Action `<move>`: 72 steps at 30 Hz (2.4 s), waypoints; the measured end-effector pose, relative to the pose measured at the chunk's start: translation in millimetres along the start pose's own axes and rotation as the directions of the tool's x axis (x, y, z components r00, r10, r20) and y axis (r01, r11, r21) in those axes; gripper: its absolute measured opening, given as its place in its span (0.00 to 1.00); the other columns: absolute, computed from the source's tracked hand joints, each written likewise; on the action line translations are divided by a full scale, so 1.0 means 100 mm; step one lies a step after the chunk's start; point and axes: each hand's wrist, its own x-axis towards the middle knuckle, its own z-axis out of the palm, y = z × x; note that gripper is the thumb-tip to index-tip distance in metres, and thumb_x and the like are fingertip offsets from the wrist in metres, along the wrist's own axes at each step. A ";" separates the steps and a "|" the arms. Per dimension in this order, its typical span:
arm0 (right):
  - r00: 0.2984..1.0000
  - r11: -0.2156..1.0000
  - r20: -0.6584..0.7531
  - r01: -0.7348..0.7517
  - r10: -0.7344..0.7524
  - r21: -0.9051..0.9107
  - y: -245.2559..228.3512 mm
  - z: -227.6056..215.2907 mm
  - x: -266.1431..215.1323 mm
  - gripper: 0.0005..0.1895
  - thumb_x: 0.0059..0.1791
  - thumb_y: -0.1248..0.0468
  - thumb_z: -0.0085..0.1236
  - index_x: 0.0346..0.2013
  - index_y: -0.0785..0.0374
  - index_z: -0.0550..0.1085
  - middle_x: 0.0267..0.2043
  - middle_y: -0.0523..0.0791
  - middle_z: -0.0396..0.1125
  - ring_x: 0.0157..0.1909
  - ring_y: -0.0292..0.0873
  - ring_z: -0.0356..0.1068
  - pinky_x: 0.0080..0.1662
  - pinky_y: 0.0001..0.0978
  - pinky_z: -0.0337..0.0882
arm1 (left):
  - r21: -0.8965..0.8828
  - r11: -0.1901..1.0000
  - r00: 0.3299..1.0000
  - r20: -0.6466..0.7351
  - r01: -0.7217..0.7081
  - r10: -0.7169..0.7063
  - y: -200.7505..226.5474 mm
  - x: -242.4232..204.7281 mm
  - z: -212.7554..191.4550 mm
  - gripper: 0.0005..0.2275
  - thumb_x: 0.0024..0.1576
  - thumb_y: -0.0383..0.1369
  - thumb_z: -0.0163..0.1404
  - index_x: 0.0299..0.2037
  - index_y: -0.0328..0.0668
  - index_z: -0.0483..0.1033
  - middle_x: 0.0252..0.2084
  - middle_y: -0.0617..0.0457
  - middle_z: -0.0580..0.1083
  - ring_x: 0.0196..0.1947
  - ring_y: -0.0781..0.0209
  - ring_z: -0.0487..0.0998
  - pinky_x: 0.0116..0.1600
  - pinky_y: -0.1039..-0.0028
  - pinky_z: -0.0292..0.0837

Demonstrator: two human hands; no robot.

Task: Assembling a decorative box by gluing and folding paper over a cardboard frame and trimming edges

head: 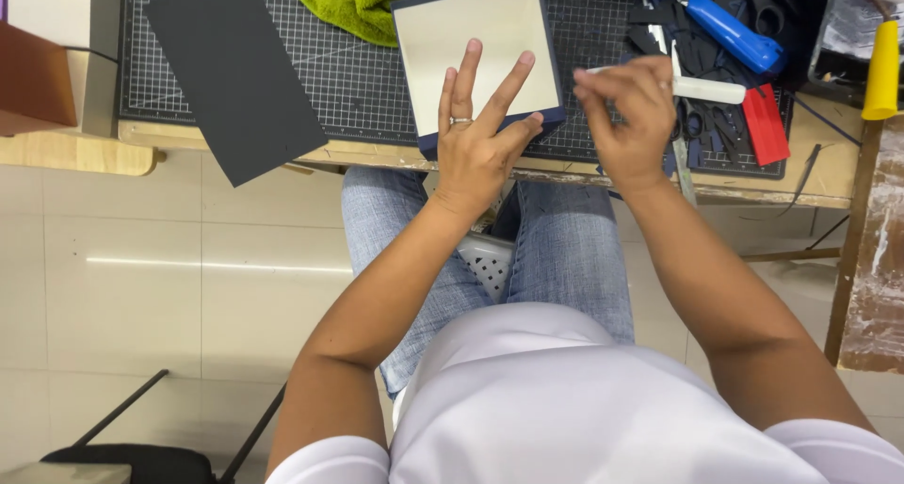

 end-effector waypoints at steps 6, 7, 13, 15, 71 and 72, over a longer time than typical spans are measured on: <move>0.941 0.936 0.055 0.337 -0.333 -0.103 -0.13 -0.03 -0.19 0.13 0.55 0.79 0.59 0.44 0.61 0.84 0.45 0.46 0.79 0.38 0.48 0.66 0.50 0.35 0.58 | -0.002 0.999 0.999 0.019 0.049 -0.049 0.04 0.02 -0.03 0.15 0.73 0.42 0.47 0.32 0.54 0.79 0.74 0.56 0.59 0.77 0.28 0.49 0.80 0.43 0.48; 0.938 0.926 0.047 0.346 -0.342 -0.153 -0.12 -0.01 -0.21 0.11 0.55 0.77 0.62 0.43 0.59 0.85 0.44 0.43 0.79 0.38 0.48 0.66 0.51 0.37 0.57 | -0.015 0.998 0.998 0.029 0.056 -0.056 0.04 0.01 -0.03 0.14 0.72 0.41 0.49 0.33 0.53 0.78 0.75 0.56 0.58 0.77 0.28 0.48 0.81 0.41 0.48; 0.934 0.902 0.056 0.355 -0.353 -0.246 -0.08 0.00 -0.22 0.12 0.55 0.75 0.63 0.45 0.54 0.86 0.44 0.40 0.80 0.39 0.47 0.65 0.52 0.38 0.55 | -0.050 0.995 0.992 0.096 0.086 -0.081 0.02 0.03 -0.03 0.14 0.72 0.41 0.51 0.33 0.51 0.76 0.77 0.57 0.54 0.79 0.27 0.44 0.82 0.38 0.47; 0.937 0.904 0.062 0.347 -0.343 -0.251 -0.11 -0.01 -0.20 0.13 0.55 0.76 0.62 0.46 0.55 0.86 0.45 0.41 0.81 0.38 0.47 0.65 0.53 0.38 0.55 | -0.057 0.992 0.986 0.130 0.115 -0.107 0.00 0.03 -0.03 0.13 0.72 0.42 0.51 0.33 0.52 0.76 0.77 0.57 0.52 0.79 0.27 0.42 0.83 0.36 0.46; 0.930 0.883 0.299 0.315 -0.214 -0.348 -0.51 0.44 -0.02 0.12 0.55 0.73 0.56 0.42 0.53 0.83 0.42 0.36 0.77 0.30 0.38 0.73 0.28 0.29 0.65 | 0.022 0.963 0.904 0.339 0.268 -0.260 -0.54 -0.11 -0.20 0.08 0.55 0.45 0.67 0.27 0.60 0.86 0.77 0.47 0.49 0.75 0.28 0.26 0.77 0.32 0.29; 0.929 0.882 0.296 0.321 -0.223 -0.345 -0.48 0.46 -0.03 0.12 0.55 0.73 0.56 0.42 0.53 0.83 0.42 0.36 0.77 0.30 0.38 0.73 0.28 0.29 0.65 | 0.027 0.963 0.907 0.331 0.267 -0.260 -0.53 -0.16 -0.25 0.08 0.55 0.45 0.67 0.27 0.60 0.86 0.77 0.47 0.49 0.75 0.28 0.26 0.77 0.32 0.29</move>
